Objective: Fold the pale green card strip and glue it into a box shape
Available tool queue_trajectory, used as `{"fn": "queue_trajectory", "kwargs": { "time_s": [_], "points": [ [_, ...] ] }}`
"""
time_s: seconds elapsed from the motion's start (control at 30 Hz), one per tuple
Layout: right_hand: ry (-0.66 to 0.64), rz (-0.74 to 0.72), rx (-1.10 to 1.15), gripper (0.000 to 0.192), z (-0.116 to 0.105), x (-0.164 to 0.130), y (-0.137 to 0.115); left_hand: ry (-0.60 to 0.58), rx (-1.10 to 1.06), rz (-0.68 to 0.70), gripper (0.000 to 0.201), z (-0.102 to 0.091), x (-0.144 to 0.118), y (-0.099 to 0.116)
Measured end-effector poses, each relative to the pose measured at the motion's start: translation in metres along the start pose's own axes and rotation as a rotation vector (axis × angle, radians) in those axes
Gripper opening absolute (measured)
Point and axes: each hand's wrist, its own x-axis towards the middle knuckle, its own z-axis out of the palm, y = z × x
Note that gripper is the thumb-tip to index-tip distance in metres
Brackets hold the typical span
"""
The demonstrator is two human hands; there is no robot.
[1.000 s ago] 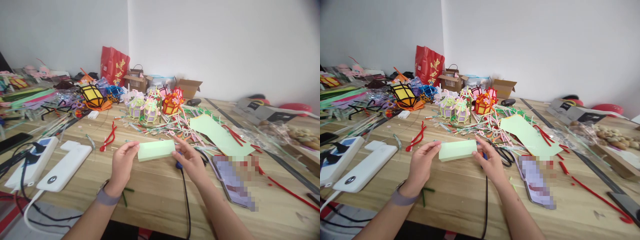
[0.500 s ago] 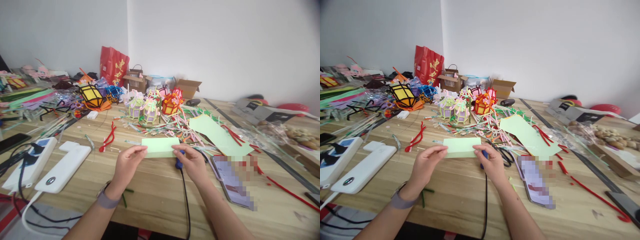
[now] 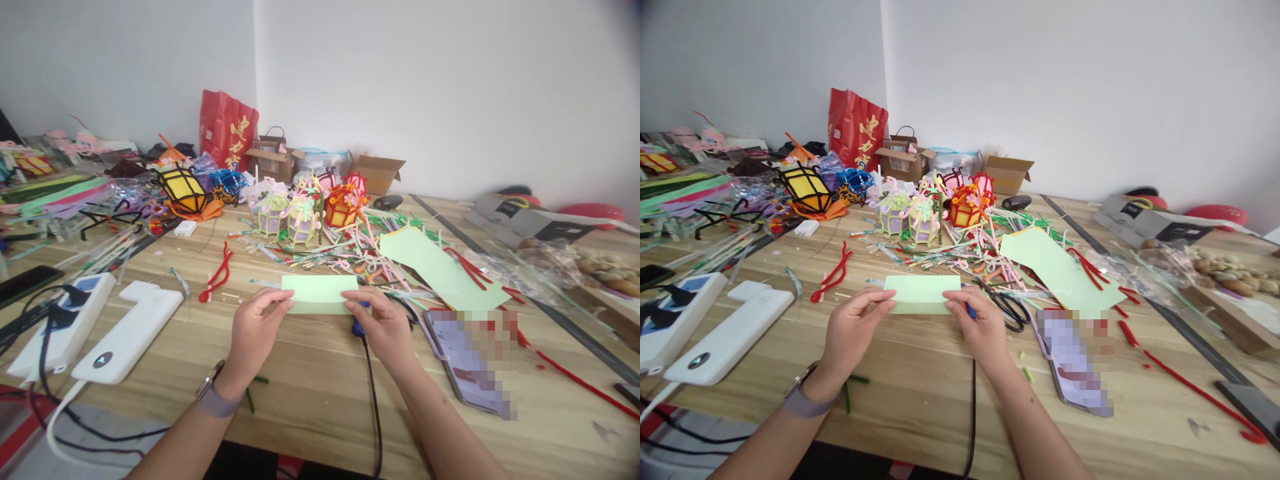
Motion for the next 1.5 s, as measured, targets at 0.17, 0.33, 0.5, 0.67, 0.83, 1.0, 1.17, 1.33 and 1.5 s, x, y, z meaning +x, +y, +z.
{"fn": "queue_trajectory", "kwargs": {
  "time_s": [0.17, 0.33, 0.5, 0.67, 0.83, 1.0, 1.17, 1.33, 1.5],
  "points": [
    [0.046, -0.044, -0.047, 0.011, 0.002, -0.003, -0.001, 0.047, 0.062, 0.142, 0.009, 0.002, -0.001, 0.002],
    [0.087, -0.112, -0.051, 0.012, 0.005, -0.006, -0.004, 0.087, 0.104, 0.218, 0.008, 0.002, -0.003, 0.0],
    [0.119, -0.109, -0.015, 0.011, 0.008, -0.007, -0.004, 0.107, 0.141, 0.247, 0.009, 0.003, -0.005, 0.001],
    [0.117, -0.119, -0.04, 0.011, 0.007, -0.004, 0.002, 0.099, 0.161, 0.306, 0.008, 0.004, -0.004, 0.0],
    [0.269, -0.286, -0.412, 0.014, 0.012, -0.007, -0.01, 0.193, 0.245, 0.376, 0.007, 0.006, -0.007, -0.002],
    [0.18, -0.525, -0.644, 0.009, 0.034, -0.015, -0.04, 0.19, 0.321, 0.495, 0.006, 0.008, -0.014, 0.001],
    [0.122, -0.515, -0.669, 0.006, 0.048, -0.011, -0.048, 0.167, 0.373, 0.523, 0.006, 0.008, -0.018, 0.004],
    [0.104, -0.552, -0.688, 0.009, 0.048, -0.005, -0.046, 0.161, 0.378, 0.512, 0.007, 0.006, -0.017, 0.004],
    [0.131, -0.606, -0.732, 0.005, 0.027, -0.002, -0.032, 0.196, 0.373, 0.483, 0.007, 0.004, -0.013, 0.0]
  ]
}}
